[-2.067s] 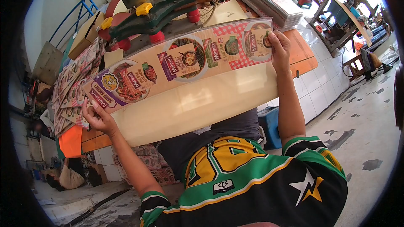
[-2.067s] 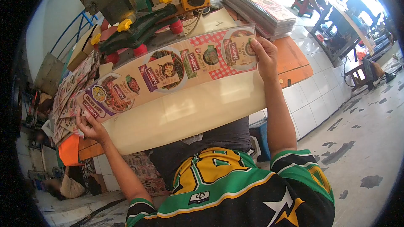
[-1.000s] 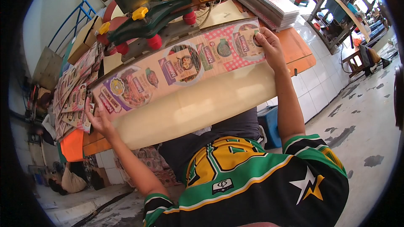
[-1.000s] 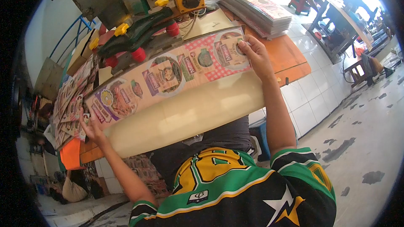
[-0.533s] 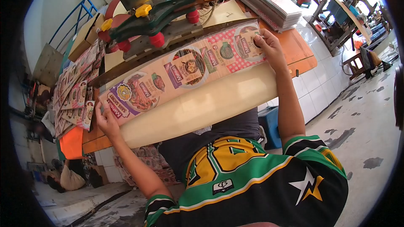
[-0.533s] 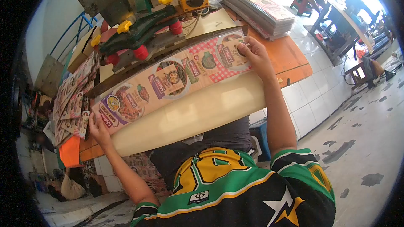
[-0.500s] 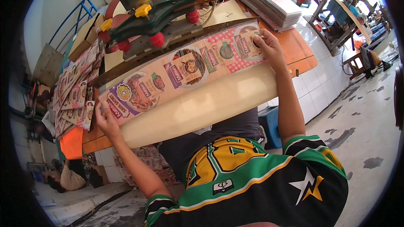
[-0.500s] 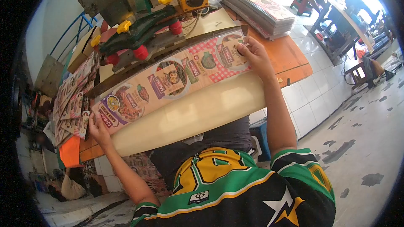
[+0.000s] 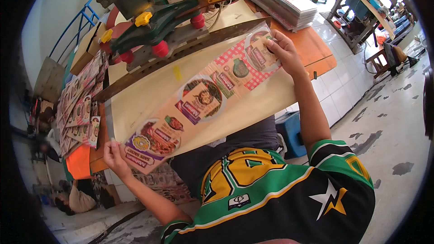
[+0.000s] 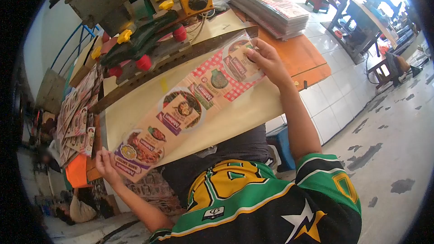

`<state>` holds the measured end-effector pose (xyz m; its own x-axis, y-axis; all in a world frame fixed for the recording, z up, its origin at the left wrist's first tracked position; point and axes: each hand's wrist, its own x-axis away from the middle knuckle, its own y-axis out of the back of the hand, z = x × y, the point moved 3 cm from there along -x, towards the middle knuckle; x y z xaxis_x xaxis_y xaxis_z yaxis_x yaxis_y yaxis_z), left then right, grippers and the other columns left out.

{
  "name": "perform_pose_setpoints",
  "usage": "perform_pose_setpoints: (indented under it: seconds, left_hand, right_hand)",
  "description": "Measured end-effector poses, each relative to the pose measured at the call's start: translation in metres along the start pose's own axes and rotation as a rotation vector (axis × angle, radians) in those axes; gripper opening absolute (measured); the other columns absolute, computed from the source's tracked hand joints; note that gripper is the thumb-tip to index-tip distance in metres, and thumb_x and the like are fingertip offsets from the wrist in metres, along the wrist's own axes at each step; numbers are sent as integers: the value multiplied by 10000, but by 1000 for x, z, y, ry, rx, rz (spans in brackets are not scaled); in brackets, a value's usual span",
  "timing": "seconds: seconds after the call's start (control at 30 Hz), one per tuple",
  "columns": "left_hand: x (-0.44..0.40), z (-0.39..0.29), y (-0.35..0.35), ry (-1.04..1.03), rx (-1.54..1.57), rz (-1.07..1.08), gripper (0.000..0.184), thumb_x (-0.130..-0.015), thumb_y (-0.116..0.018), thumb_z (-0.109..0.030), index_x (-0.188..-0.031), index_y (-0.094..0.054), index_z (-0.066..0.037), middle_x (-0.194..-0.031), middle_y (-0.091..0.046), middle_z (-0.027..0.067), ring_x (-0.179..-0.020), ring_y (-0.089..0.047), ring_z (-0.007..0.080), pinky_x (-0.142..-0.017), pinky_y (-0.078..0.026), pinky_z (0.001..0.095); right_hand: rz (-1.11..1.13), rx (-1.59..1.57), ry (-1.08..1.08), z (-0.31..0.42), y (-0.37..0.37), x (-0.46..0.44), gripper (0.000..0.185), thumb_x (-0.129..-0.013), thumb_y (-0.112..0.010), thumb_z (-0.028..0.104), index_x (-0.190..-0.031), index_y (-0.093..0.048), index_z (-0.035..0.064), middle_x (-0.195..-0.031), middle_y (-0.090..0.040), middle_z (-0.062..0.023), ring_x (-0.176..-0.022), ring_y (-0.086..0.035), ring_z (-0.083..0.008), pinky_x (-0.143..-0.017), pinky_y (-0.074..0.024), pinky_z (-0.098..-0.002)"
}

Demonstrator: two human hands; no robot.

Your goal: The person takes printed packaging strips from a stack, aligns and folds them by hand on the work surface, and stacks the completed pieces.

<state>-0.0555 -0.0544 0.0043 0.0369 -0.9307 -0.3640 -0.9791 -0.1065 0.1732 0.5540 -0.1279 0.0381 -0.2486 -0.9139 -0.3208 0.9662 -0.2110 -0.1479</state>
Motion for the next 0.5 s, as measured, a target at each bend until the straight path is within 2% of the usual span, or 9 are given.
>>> perform_pose_setpoints:
  seconds: [0.03, 0.1, 0.17, 0.23, 0.3, 0.37, 0.4, 0.5]
  left_hand:
    - [9, -10, 6, 3, -7, -5, 263, -1035, -582, -233, -868, -570, -30, -779, -524, -8, -746, -470, 71, -695, -386, 227]
    - [25, -23, 9, 253, -150, 99, 266, -1025, -598, -249, -886, -596, -23, -774, -543, -3, -708, -485, 65, -650, -397, 220]
    - [30, -29, 6, 207, -219, 139, 255, -1016, -615, -246, -926, -623, -7, -800, -584, 10, -705, -512, 63, -641, -428, 221]
    - [34, -39, -4, 169, -233, 82, 231, -1011, -622, -224, -960, -637, 1, -852, -626, 34, -753, -553, 76, -694, -467, 232]
    - [35, -58, -25, 147, -246, 90, 213, -1000, -633, -195, -986, -641, 17, -895, -650, 51, -797, -585, 97, -736, -490, 248]
    - [35, -79, -55, 73, -211, 154, 197, -990, -631, -165, -993, -640, 32, -904, -654, 55, -811, -593, 111, -752, -496, 261]
    - [33, -90, -72, 16, -177, 202, 166, -973, -631, -127, -981, -650, 38, -907, -659, 63, -816, -600, 122, -757, -494, 270]
    - [31, -129, -125, -178, -230, 324, 141, -927, -654, -86, -1012, -686, 23, -901, -656, 77, -819, -613, 144, -731, -484, 283]
  right_hand:
    - [-1, 4, -4, 2, -4, 2, 264, -1008, -635, 194, -1195, -576, 17, -1000, -691, -26, -886, -644, -59, -776, -534, -227]
    - [70, -1, -8, 17, -16, 10, 248, -1008, -636, 195, -1170, -584, 14, -991, -685, -24, -882, -635, -56, -771, -527, -227]
    - [132, -3, -8, 30, -30, 21, 235, -1008, -638, 196, -1146, -591, 12, -982, -680, -23, -879, -626, -52, -766, -521, -228]
    - [232, 56, -25, 41, -54, 31, 216, -1002, -649, 206, -1091, -604, 15, -947, -667, -13, -866, -610, -45, -748, -509, -225]
    - [298, 162, -80, 61, -79, 40, 227, -991, -667, 239, -1034, -612, 23, -844, -650, 3, -784, -587, -37, -686, -493, -236]
    - [326, 256, -68, 70, -101, 47, 182, -991, -655, 178, -1001, -590, 8, -839, -578, 35, -735, -498, -17, -619, -401, -206]
    - [323, 266, -12, 70, -110, 49, 195, -985, -664, 186, -979, -590, 5, -781, -547, 25, -679, -463, -36, -588, -372, -225]
    - [351, 378, 28, 78, -134, 56, 199, -976, -675, 188, -961, -599, 5, -715, -533, -7, -633, -468, -55, -573, -375, -241]
